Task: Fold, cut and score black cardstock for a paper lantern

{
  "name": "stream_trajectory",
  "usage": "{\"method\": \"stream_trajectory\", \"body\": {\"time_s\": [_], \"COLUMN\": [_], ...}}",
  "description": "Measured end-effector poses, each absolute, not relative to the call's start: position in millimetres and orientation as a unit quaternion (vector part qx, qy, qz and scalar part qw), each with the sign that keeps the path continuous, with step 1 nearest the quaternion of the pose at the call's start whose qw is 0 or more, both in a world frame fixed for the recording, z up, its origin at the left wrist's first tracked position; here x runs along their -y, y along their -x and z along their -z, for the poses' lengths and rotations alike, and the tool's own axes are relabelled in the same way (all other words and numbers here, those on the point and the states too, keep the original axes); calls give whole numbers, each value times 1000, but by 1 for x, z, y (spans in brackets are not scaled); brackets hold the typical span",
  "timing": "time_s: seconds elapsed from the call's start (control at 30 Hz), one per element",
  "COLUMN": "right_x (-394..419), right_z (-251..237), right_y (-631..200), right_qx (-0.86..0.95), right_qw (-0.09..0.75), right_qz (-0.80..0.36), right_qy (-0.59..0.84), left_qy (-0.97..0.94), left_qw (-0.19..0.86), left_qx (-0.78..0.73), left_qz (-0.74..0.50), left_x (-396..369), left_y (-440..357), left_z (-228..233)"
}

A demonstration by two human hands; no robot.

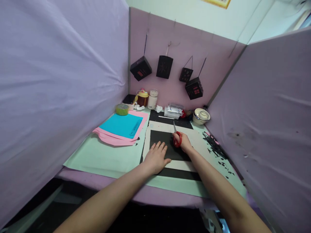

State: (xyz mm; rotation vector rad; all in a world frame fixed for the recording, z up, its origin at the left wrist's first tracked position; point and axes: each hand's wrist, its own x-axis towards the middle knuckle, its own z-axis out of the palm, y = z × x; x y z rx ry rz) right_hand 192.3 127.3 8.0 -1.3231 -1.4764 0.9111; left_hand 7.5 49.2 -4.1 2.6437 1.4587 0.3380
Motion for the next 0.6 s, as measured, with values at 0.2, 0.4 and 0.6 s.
{"method": "stream_trajectory", "body": {"time_s": [0.2,0.4,0.6], "right_x": [-117,-113,-113], "right_z": [-12,-11,-11], "right_y": [-226,-260,-283], "right_qx": [588,568,544], "right_qw": [461,470,476], "right_qz": [-330,-295,-276], "right_qy": [577,608,633], "left_qy": [-869,-871,-870], "left_qw": [54,59,60], "left_qx": [-477,-478,-479], "left_qz": [-115,-102,-99], "left_x": [-50,-51,-50], "left_y": [-7,-7,-7], "left_z": [5,4,1]}}
